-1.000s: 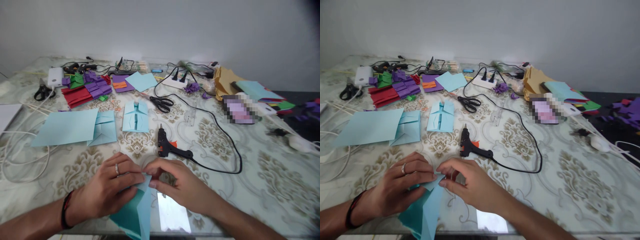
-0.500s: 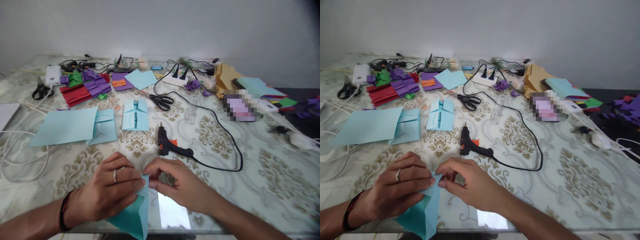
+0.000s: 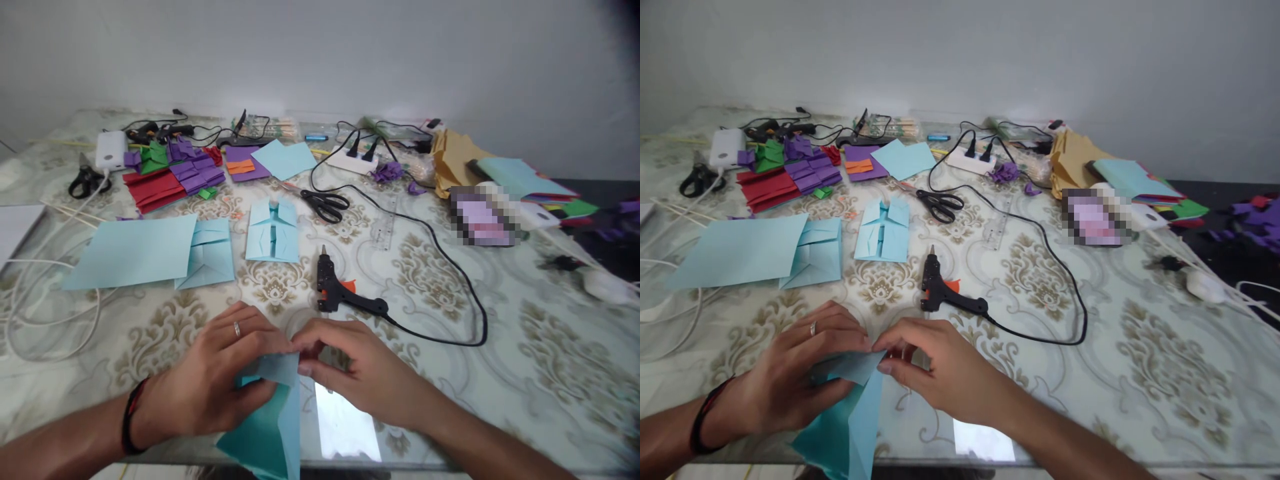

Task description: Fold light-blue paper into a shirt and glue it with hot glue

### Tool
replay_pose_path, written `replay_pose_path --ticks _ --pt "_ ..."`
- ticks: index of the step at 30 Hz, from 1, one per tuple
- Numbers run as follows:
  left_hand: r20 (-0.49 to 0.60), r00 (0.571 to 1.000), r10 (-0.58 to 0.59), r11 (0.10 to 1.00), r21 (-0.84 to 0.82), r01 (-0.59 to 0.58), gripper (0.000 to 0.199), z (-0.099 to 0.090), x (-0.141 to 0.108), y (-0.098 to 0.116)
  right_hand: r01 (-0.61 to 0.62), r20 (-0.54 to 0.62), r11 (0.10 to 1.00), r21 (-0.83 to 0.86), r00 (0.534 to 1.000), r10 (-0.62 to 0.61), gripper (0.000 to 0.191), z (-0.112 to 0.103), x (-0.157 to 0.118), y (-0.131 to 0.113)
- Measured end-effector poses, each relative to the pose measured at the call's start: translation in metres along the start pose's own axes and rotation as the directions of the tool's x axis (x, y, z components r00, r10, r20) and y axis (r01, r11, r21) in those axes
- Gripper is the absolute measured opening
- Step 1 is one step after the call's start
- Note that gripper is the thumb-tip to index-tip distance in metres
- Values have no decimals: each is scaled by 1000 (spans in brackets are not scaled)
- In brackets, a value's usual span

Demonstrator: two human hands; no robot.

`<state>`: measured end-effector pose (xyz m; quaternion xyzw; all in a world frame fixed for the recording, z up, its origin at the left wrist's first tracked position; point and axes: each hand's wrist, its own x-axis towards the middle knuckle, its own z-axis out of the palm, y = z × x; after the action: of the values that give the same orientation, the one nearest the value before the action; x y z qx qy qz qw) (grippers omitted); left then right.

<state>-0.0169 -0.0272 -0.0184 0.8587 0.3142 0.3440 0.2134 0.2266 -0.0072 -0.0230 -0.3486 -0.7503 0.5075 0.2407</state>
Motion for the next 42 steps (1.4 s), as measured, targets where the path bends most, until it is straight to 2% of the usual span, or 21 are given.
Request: replay_pose_path --ticks 3,10,16,22,26,30,37,42 --pt "26 998 -63 998 -15 64 37 2 -1 -2 41 13 999 -2 999 -41 13 0 -1 0" --pt "77 984 -159 982 113 150 52 14 -4 -8 63 9 995 -75 998 -63 27 5 3 0" --pt "129 968 -214 954 240 179 61 5 0 -2 68 -28 986 -155 997 -74 31 8 3 4" --pt "145 960 -239 945 260 196 57 4 -2 -8 109 -50 972 -209 991 -122 15 10 3 8" --pt "73 963 -258 939 252 232 41 6 -1 -12 125 -77 960 -250 986 -148 4 10 2 9" --pt "35 972 -233 940 262 216 36 6 0 -13 105 -91 954 -280 987 -135 5 10 2 10" --pt "29 980 -198 941 287 182 38 9 -1 -14 117 -93 953 -280 984 -149 5 9 1 10" --pt "31 976 -215 937 290 197 35 8 0 -14 111 -93 954 -278 985 -142 6 8 2 11"
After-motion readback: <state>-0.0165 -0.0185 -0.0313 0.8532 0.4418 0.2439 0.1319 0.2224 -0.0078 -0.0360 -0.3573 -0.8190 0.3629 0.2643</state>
